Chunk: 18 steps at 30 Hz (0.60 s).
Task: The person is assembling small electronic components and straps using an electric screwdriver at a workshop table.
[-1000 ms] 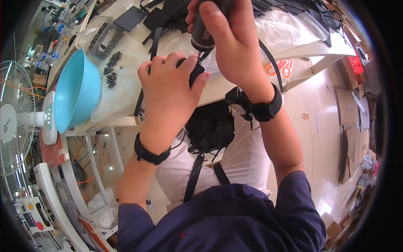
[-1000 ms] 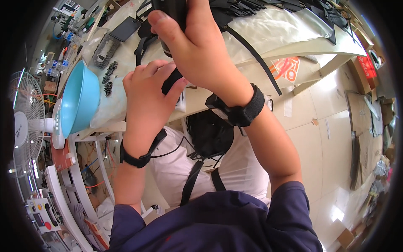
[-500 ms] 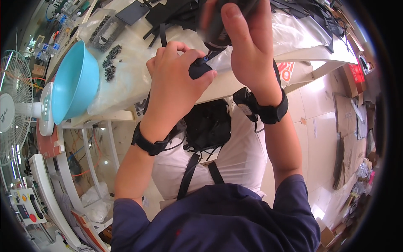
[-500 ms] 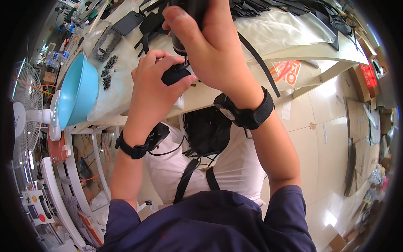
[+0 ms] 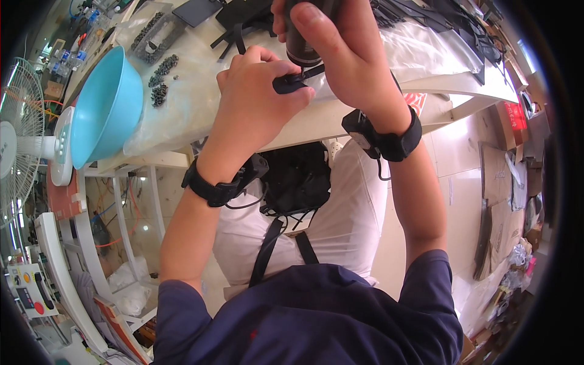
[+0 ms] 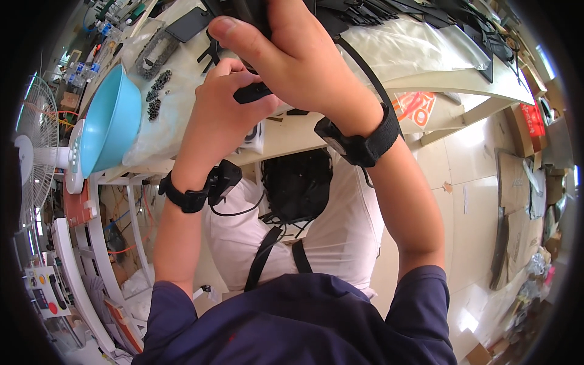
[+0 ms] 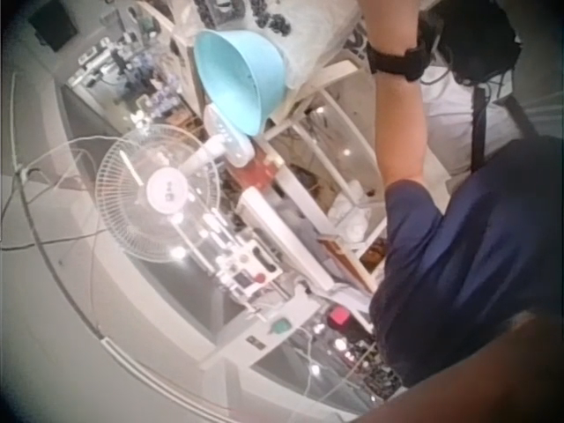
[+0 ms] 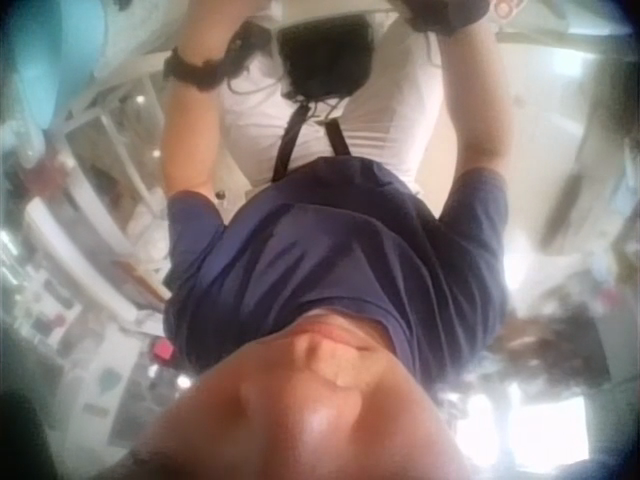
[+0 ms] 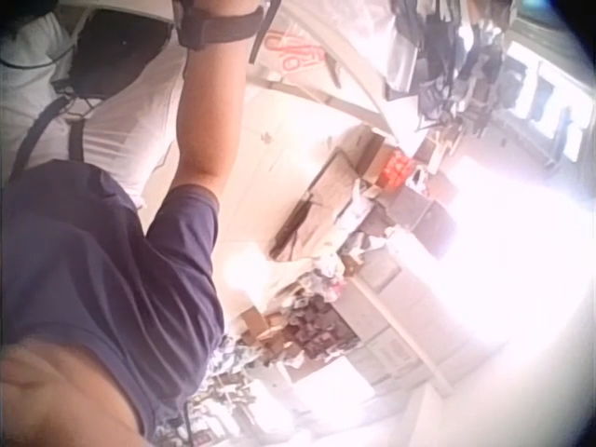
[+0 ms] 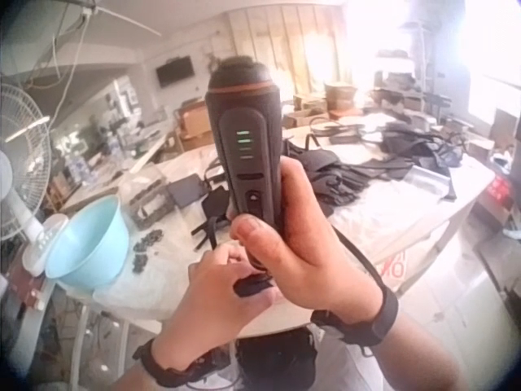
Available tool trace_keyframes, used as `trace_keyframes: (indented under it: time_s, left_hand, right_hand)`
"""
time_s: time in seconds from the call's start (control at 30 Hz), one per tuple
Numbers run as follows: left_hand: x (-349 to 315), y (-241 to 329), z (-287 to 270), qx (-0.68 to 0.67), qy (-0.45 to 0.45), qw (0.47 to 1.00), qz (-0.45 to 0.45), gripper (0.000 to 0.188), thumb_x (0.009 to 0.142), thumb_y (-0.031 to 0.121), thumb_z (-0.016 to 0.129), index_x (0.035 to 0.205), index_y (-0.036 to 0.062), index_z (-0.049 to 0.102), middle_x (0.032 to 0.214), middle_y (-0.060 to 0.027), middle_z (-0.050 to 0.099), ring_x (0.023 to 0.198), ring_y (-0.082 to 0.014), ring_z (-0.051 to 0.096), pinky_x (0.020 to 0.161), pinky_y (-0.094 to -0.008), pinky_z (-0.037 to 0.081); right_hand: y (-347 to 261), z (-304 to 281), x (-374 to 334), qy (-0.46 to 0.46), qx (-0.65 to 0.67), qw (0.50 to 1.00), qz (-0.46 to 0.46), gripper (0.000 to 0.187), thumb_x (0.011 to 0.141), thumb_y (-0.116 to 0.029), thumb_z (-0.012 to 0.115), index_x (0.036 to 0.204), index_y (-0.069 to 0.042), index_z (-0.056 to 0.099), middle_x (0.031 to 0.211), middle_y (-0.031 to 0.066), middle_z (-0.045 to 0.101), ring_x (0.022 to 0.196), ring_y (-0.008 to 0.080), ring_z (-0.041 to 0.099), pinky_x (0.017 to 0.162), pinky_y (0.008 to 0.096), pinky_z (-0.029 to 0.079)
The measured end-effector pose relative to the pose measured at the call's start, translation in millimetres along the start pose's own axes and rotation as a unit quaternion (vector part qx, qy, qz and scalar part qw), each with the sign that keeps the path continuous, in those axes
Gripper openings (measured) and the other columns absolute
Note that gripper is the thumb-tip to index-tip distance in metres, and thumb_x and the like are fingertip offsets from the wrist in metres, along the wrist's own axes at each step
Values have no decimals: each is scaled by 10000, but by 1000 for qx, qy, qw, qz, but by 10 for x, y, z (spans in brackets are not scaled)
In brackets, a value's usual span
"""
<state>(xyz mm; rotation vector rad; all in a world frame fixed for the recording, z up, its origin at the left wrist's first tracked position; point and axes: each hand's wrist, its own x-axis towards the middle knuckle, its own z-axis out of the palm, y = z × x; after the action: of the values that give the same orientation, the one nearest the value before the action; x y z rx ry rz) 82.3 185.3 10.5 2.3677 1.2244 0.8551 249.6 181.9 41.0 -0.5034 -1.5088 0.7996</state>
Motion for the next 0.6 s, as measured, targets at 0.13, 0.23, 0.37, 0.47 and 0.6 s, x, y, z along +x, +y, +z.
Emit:
trace_keyframes:
  time_s: [0.13, 0.23, 0.37, 0.47, 0.6]
  left_hand:
    - [9, -20, -6, -9, -5, 1000, -6, 326, 757, 341, 781, 971, 96, 759, 1075, -56, 615, 1081, -260, 538, 959, -409, 334]
    - [11, -25, 7, -8, -3, 1000, -6, 325, 755, 347, 778, 968, 101, 761, 1076, -58, 619, 1084, -260, 539, 962, -409, 334]
    - [8, -26, 3, 16, 9, 1000, 14, 396, 771, 312, 790, 989, -13, 730, 1016, -90, 594, 970, -265, 597, 834, -364, 481]
    - [5, -26, 3, 26, 12, 999, 14, 387, 766, 311, 793, 992, 2, 736, 1005, -82, 597, 962, -265, 596, 831, -369, 482]
    - [13, -43, 29, 8, 3, 1000, -6, 322, 743, 349, 776, 962, 113, 773, 1072, -62, 635, 1073, -272, 554, 954, -418, 352]
  right_hand:
    - [22, -7, 45, -20, -31, 999, -11, 459, 994, -99, 560, 1372, 14, 326, 975, 53, 536, 801, 83, 506, 703, 218, 442]
    - [153, 7, 63, -15, -10, 997, -71, 452, 1000, -109, 558, 1367, 21, 329, 973, 51, 539, 795, 78, 506, 699, 213, 442]
    - [14, -2, 23, -33, -16, 999, -7, 451, 1004, -122, 559, 1369, 13, 331, 976, 50, 542, 795, 76, 506, 697, 213, 443]
    - [-13, 5, 18, -38, 21, 999, 15, 451, 1009, -136, 562, 1372, 5, 334, 976, 48, 543, 784, 74, 505, 688, 214, 443]
    - [-1, -7, 14, -37, -5, 999, 11, 453, 1009, -137, 566, 1374, -1, 336, 978, 46, 543, 772, 73, 504, 680, 213, 440]
